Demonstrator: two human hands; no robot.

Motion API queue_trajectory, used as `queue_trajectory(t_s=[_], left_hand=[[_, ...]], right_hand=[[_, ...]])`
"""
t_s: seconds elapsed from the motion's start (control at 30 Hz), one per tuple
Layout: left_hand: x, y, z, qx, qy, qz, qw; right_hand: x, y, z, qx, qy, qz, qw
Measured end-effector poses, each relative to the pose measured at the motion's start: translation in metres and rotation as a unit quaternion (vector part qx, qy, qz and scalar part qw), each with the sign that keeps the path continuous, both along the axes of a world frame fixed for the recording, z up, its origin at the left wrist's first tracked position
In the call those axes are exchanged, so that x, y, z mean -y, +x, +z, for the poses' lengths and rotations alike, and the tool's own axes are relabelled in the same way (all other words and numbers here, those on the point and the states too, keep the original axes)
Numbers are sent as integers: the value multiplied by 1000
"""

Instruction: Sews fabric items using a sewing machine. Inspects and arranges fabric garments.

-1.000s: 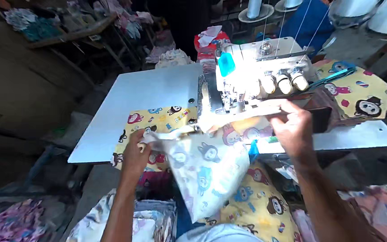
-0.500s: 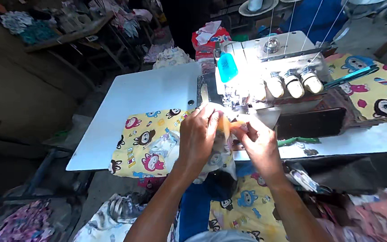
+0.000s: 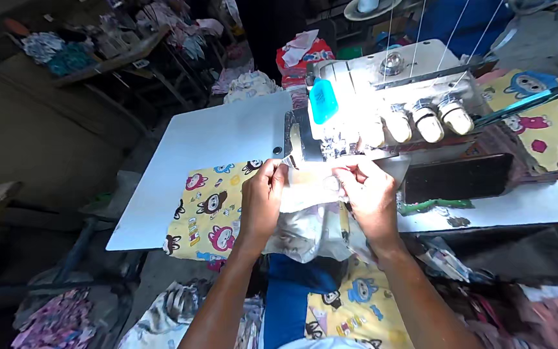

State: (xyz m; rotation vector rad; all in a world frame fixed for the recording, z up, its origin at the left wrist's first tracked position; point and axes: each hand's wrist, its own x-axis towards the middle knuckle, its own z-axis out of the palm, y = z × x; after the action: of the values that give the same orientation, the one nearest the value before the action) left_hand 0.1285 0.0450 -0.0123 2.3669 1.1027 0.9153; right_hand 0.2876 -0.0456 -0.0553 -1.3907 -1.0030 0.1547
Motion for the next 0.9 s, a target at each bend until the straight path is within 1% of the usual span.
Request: queue_trajectory(t_s=[0.1, 0.2, 0.33, 0.5, 0.6, 0.9], left_hand=[[-5, -4, 9, 32, -50, -44, 997], [-6, -3, 17, 45, -62, -46, 996], [-11, -9, 16, 51, -50, -44, 996], [-11, -10, 13, 99, -123, -65, 985], [-11, -11, 12, 112, -108, -63, 986], [-7, -9, 9, 62, 9, -15, 998]], right_hand=[[0, -1, 4, 23, 16, 1, 1000], [-4, -1, 5, 28, 35, -7, 999], [0, 2, 5, 8, 29, 14, 999], [0, 4, 6, -28, 39, 55, 997], [0, 5, 5, -33, 42, 54, 997], [0, 6, 7, -43, 42, 43, 997]])
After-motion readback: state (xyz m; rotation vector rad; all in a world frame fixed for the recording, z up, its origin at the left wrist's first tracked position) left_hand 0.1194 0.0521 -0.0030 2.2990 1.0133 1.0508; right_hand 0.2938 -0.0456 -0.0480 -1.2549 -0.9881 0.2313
